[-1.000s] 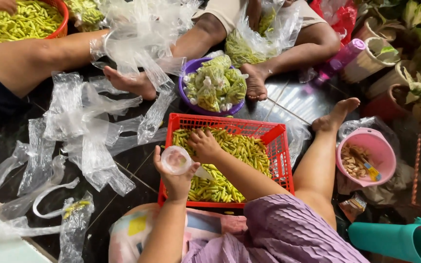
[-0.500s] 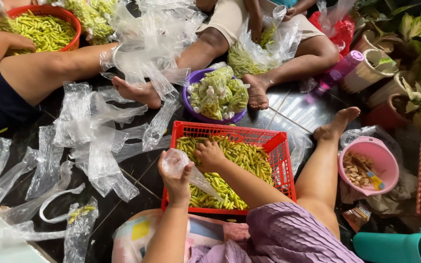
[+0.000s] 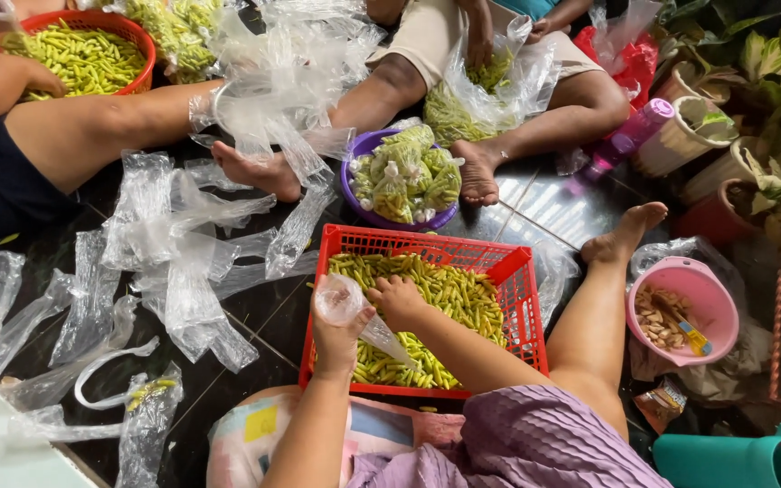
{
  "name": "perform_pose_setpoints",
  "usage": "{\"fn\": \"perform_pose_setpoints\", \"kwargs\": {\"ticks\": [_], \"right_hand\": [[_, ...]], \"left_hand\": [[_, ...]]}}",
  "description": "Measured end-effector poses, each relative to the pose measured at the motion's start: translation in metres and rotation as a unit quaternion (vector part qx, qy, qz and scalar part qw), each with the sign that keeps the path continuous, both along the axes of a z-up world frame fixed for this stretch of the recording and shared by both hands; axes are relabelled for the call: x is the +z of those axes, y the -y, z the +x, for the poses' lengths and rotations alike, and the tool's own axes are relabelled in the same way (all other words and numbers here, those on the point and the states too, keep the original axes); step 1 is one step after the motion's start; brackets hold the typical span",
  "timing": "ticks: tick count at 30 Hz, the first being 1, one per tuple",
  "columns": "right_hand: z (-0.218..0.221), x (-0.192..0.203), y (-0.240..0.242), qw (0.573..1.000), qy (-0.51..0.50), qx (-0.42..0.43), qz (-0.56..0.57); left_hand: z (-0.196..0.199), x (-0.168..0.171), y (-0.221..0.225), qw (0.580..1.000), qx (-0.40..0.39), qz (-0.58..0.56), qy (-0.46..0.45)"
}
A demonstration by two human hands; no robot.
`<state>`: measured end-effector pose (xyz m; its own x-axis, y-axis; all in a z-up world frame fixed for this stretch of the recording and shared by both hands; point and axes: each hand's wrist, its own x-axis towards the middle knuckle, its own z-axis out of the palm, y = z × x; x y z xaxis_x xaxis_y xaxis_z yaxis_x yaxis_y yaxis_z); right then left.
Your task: The person sorts green chilies from a red plastic crate into small plastic bags by hand while sitting on the floor.
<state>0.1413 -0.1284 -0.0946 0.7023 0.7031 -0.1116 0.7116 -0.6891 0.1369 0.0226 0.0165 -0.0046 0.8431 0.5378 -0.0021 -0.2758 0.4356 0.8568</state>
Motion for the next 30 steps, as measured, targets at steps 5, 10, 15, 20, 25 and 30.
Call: {"fn": "perform_pose_setpoints", "kwargs": {"ticks": [5, 10, 15, 20, 25, 30], "right_hand": [[-0.012, 0.008, 0.006, 1.000, -0.010, -0.003, 0.029], [-0.034, 0.033, 0.012, 0.996, 0.007, 0.010, 0.091], [-0.029, 0.013, 0.021, 0.996, -0.047, -0.016, 0.077], [-0.041, 0.046, 0.019, 0.996, -0.074, -0.041, 0.036], [-0.042, 0.043, 0.023, 0.992, -0.104, -0.063, 0.024], [-0.031, 0.002, 0.032, 0.990, -0.113, -0.052, 0.071]], "left_hand": [[0.002, -0.001, 0.001, 1.000, 0.013, 0.007, 0.016], [0.000, 0.008, 0.003, 0.996, -0.026, -0.061, 0.051], [-0.003, 0.013, 0.001, 0.997, -0.031, -0.054, 0.050], [-0.007, 0.019, -0.004, 0.998, -0.045, 0.047, 0.023], [-0.011, 0.029, 0.002, 0.979, -0.030, 0.196, 0.036], [-0.012, 0.026, 0.005, 0.955, -0.012, 0.297, 0.023]]}}
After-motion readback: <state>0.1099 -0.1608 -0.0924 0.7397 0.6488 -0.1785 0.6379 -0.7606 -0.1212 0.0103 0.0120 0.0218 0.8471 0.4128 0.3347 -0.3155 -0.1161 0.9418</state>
